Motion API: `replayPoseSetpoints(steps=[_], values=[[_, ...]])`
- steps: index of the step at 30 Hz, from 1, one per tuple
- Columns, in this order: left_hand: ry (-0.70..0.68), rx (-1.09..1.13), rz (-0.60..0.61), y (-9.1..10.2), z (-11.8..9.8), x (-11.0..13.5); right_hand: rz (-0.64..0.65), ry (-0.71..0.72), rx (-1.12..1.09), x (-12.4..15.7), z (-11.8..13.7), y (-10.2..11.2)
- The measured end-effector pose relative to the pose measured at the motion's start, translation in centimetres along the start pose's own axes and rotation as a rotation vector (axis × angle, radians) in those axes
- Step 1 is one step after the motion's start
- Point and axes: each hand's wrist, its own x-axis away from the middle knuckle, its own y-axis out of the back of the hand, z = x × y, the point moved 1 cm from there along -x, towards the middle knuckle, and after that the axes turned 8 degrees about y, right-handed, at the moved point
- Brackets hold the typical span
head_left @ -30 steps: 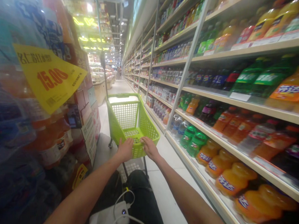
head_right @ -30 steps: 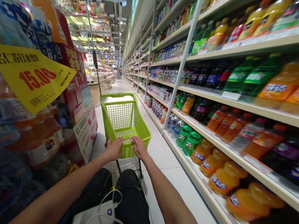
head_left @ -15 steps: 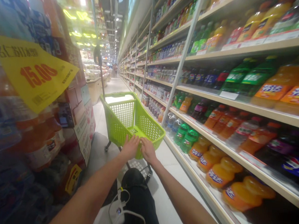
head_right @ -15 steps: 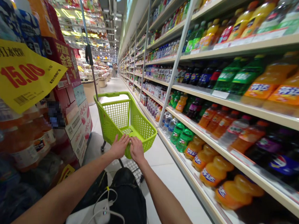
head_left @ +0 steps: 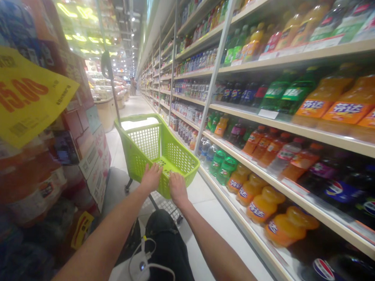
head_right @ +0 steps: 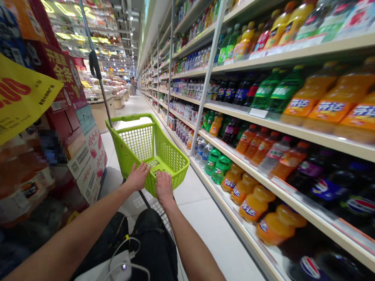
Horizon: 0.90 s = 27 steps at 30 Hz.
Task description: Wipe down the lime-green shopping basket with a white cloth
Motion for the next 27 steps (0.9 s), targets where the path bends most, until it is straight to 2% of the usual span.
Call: replayPoseSetpoints(steps=[6,10,12,17,20,25,27], values=[[-0.025,0.006,0.041,0.6,-1.9,0.3,0.009,0.045,-0.021,1.3,-3.5,0.6],[-0.136,0.016,0.037,0.8,-2.4,-0.1,0.008,0.066,-0.047,2.2,-6.9,0.9],[-0.124,0.002,0.039,1.0,-1.4,-0.4,0.012,0.078,-0.058,2.6,-8.6,1.1],[0.072,-0.070,0.045,1.5,3.5,-0.9,-0.044,0.004,-0.062,2.8,-11.2,1.4],[0.065,-0.107,0.021,1.2,4.9,-0.4,-0.109,-0.041,-0.063,1.9,-10.3,1.2],[0.078,-0.123,0.022,0.7,4.6,0.9,-0.134,-0.033,-0.058,-0.8,-5.6,0.0],[0.084,-0.138,0.009,1.0,5.2,1.2,-0.109,0.015,-0.039,-1.2,-4.1,-0.3]])
